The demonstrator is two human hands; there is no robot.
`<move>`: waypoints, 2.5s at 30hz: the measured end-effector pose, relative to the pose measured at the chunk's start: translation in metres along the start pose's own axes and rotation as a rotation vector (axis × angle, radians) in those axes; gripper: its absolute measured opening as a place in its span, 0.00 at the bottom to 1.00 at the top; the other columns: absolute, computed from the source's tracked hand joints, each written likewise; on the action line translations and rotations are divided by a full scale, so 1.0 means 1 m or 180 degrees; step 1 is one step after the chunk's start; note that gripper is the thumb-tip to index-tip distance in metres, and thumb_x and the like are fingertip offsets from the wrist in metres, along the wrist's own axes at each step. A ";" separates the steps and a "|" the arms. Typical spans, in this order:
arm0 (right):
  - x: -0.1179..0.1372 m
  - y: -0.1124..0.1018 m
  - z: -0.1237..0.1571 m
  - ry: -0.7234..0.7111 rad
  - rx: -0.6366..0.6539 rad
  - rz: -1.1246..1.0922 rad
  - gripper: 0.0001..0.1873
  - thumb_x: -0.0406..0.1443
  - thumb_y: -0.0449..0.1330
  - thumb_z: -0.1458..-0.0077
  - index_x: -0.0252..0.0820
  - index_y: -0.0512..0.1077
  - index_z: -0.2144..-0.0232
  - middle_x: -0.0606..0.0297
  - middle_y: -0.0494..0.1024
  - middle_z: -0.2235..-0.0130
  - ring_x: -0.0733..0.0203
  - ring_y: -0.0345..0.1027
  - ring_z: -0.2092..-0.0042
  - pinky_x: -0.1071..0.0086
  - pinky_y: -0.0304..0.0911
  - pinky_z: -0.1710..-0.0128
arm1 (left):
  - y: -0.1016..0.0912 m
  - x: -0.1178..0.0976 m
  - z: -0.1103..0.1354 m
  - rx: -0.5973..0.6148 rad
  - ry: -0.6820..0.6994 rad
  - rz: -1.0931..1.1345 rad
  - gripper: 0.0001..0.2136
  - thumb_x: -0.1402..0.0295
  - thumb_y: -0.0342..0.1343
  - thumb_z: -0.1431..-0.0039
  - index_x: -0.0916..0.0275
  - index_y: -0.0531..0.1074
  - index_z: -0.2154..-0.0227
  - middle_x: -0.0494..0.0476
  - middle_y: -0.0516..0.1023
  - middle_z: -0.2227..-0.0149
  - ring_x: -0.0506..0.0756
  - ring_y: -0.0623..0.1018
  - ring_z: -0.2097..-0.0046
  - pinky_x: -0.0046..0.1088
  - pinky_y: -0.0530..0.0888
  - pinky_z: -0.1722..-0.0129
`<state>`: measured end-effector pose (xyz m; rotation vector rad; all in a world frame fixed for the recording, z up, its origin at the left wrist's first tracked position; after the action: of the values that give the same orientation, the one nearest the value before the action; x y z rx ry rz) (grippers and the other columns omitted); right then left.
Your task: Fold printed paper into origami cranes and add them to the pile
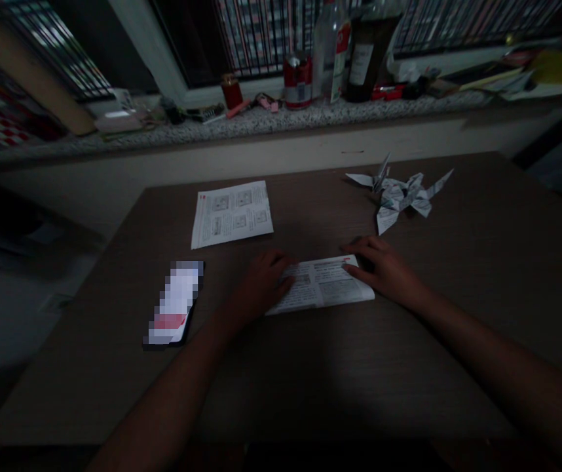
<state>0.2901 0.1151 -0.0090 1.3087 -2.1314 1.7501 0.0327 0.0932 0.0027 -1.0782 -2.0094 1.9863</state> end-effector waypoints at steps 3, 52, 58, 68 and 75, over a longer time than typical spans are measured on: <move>0.000 0.000 -0.001 0.0025 0.0002 -0.0039 0.14 0.42 0.63 0.37 0.47 0.77 0.50 0.54 0.76 0.53 0.45 0.71 0.48 0.47 0.68 0.46 | 0.000 0.001 0.000 0.0009 -0.0047 -0.0053 0.16 0.67 0.54 0.30 0.59 0.70 0.42 0.61 0.71 0.44 0.62 0.72 0.42 0.44 0.72 0.41; 0.013 0.002 -0.003 0.1413 0.0189 -0.2039 0.25 0.50 0.66 0.43 0.46 0.74 0.47 0.58 0.82 0.54 0.50 0.77 0.54 0.57 0.73 0.55 | 0.002 -0.018 -0.006 0.0365 -0.0813 0.1754 0.10 0.58 0.53 0.32 0.59 0.73 0.61 0.55 0.80 0.61 0.57 0.79 0.61 0.33 0.75 0.60; 0.012 0.003 -0.008 0.1904 -0.0006 -0.2276 0.24 0.55 0.66 0.44 0.44 0.79 0.56 0.59 0.84 0.56 0.49 0.77 0.52 0.56 0.69 0.47 | 0.006 -0.017 -0.004 0.0148 -0.0951 0.2146 0.11 0.58 0.54 0.32 0.60 0.72 0.62 0.56 0.79 0.61 0.56 0.78 0.60 0.33 0.74 0.59; 0.021 0.019 -0.032 0.1621 0.0151 -0.2119 0.17 0.50 0.67 0.46 0.44 0.76 0.65 0.62 0.81 0.65 0.55 0.75 0.65 0.62 0.69 0.63 | 0.006 -0.024 0.007 0.0096 -0.1100 0.2431 0.08 0.61 0.54 0.33 0.60 0.69 0.65 0.52 0.75 0.66 0.54 0.75 0.64 0.31 0.71 0.64; 0.034 0.023 -0.041 0.1179 0.0488 -0.1752 0.15 0.49 0.64 0.44 0.43 0.75 0.65 0.62 0.81 0.66 0.56 0.75 0.66 0.64 0.68 0.67 | -0.001 -0.019 0.004 -0.0125 -0.1119 0.2352 0.09 0.60 0.55 0.32 0.60 0.72 0.63 0.55 0.79 0.63 0.55 0.78 0.62 0.33 0.74 0.60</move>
<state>0.2361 0.1305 0.0062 1.3099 -1.3088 1.7547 0.0437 0.0796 0.0107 -1.7872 -1.9814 2.6415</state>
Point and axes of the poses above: each hand's wrist, its own z-axis away from the middle knuckle, its own y-axis out of the palm, x = y × z, the point moved 6 cm from there along -z, towards the middle knuckle
